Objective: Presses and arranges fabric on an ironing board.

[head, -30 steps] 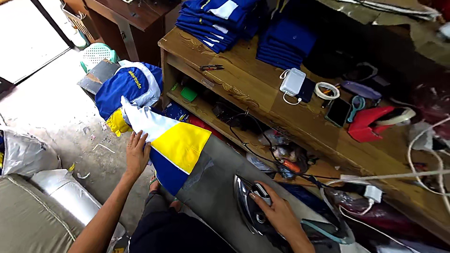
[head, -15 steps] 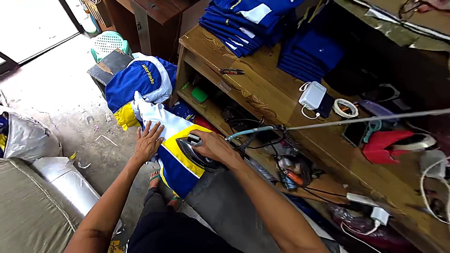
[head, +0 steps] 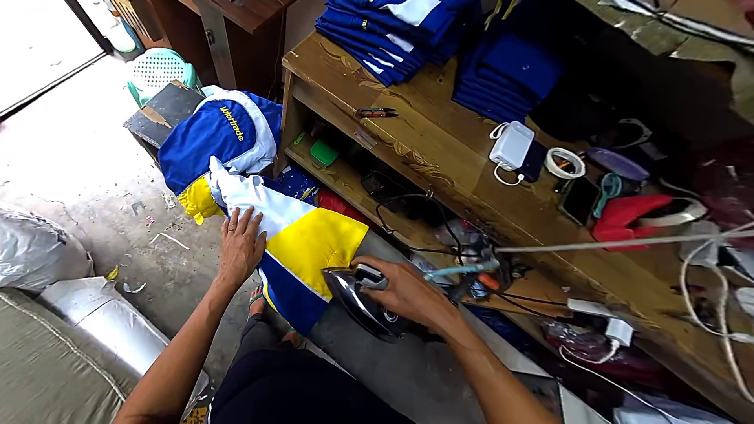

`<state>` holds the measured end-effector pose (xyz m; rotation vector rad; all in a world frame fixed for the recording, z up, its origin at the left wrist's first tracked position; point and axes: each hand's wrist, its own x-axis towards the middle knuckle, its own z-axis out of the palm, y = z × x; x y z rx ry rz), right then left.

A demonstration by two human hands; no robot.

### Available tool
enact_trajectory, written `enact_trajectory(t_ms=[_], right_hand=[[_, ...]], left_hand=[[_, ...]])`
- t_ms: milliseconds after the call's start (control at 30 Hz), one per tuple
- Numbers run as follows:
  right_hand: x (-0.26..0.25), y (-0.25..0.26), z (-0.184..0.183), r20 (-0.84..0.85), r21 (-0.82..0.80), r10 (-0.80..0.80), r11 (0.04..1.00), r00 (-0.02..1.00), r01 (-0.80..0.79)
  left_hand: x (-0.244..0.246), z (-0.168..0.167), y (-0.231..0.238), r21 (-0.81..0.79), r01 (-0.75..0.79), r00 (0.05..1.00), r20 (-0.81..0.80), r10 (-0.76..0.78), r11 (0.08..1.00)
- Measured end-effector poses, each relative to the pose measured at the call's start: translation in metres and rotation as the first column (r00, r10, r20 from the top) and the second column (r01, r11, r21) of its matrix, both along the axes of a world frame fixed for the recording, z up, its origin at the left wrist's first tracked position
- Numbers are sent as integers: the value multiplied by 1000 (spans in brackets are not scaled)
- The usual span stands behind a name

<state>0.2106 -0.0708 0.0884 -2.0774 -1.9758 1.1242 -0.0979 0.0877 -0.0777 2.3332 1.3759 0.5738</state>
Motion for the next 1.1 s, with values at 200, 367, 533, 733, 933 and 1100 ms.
enact_trajectory(t_ms=[200,367,533,733,933,1100], right_hand=[[4,-6,-20,90,38,-149,989,985,146],[-24,30,-26,111,28,4,1000,994,-8],[-17,48,-32,165,81,12,996,986,-26],[-4,32,-29,124,12,143,989,982,-146],[-9,36,-36,138,42,-267,964,954,264],[-13,39,-27,137,42,-178,984,974,174]], left_hand=[[48,0,-2,-50,257,963,-71,-260,965],[37,-12,17,-90,324,922,-194,-336,942],[33,-13,19,-88,332,919,-196,-343,939],[33,-13,18,-96,334,915,-205,-347,938],[34,-13,18,-93,326,919,-204,-339,941],[35,-11,20,-115,326,915,-209,-344,938]])
